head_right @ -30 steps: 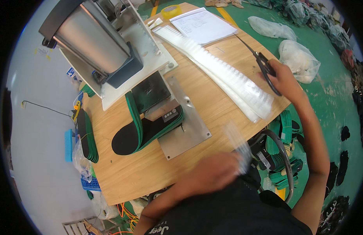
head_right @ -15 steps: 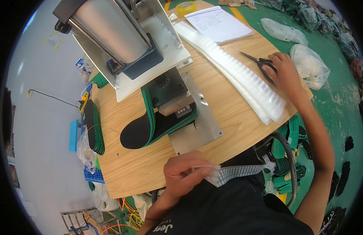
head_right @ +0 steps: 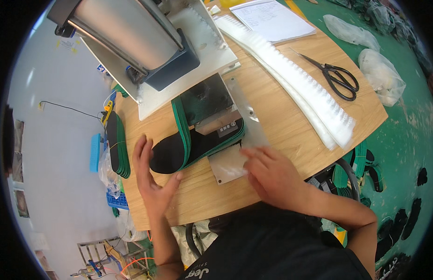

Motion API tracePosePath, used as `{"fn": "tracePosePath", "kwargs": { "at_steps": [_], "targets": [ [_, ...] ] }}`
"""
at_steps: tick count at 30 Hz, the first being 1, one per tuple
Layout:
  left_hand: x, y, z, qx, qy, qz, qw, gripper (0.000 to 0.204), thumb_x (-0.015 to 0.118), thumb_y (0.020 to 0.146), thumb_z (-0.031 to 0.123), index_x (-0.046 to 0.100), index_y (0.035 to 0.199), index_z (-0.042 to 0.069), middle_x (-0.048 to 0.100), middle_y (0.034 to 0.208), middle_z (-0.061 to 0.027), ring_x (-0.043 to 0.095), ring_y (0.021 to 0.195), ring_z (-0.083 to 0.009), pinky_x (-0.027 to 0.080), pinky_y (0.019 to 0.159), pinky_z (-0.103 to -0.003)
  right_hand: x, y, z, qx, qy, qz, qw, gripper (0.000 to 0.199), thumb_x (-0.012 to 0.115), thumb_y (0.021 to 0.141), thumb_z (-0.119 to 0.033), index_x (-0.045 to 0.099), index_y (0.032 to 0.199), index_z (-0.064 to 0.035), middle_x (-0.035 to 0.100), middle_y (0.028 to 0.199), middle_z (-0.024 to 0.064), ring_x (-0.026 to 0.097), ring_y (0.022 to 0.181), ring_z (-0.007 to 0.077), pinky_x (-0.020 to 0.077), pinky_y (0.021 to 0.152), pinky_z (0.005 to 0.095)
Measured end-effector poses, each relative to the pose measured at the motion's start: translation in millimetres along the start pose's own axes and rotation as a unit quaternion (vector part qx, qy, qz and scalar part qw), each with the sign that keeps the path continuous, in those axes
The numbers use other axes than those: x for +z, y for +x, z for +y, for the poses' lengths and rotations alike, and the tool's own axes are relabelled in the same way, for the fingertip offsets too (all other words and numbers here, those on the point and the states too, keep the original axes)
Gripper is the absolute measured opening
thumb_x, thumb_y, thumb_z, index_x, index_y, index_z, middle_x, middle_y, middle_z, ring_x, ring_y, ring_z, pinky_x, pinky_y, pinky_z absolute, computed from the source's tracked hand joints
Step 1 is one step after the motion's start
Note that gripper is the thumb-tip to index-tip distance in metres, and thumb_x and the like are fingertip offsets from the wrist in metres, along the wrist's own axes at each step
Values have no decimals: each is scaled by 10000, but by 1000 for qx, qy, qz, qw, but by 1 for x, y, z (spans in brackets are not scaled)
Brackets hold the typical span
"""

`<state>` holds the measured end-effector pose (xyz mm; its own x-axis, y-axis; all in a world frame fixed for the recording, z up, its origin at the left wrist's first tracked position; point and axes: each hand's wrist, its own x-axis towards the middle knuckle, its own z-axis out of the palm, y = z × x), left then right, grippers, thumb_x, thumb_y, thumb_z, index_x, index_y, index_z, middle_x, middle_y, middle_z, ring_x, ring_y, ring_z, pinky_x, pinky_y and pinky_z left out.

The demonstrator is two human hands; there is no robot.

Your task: The person peels labels from a sheet and applies them to green and black shoe insoles using a press machine.

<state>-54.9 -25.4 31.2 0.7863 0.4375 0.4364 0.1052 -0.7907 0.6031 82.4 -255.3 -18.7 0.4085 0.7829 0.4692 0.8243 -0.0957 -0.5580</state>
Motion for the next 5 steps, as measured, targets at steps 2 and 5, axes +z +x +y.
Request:
{"fn": "tracePosePath", "kwargs": {
  "at_steps": [2, 5],
  "targets": [
    [-5, 25, -7, 27, 78, -99, 992, 802, 789, 615, 229, 482, 1321, 7, 340, 1465, -179, 326, 1350, -340, 310, 1078, -444, 8, 3, -1, -1, -5, -38, 999, 122, 600, 807, -41, 547, 911, -4, 588, 1116, 188, 558, 981, 358, 471, 833, 431],
    [1, 46, -13, 45, 166, -244, 954, 845, 787, 637, 285, 443, 1370, 43, 256, 1504, -220, 273, 1377, -377, 219, 1125, -469, 23, -7, -10, -47, 61, -137, 988, 115, 588, 824, -50, 547, 924, -9, 592, 1127, 176, 564, 1000, 343, 473, 847, 430]
  ]
}}
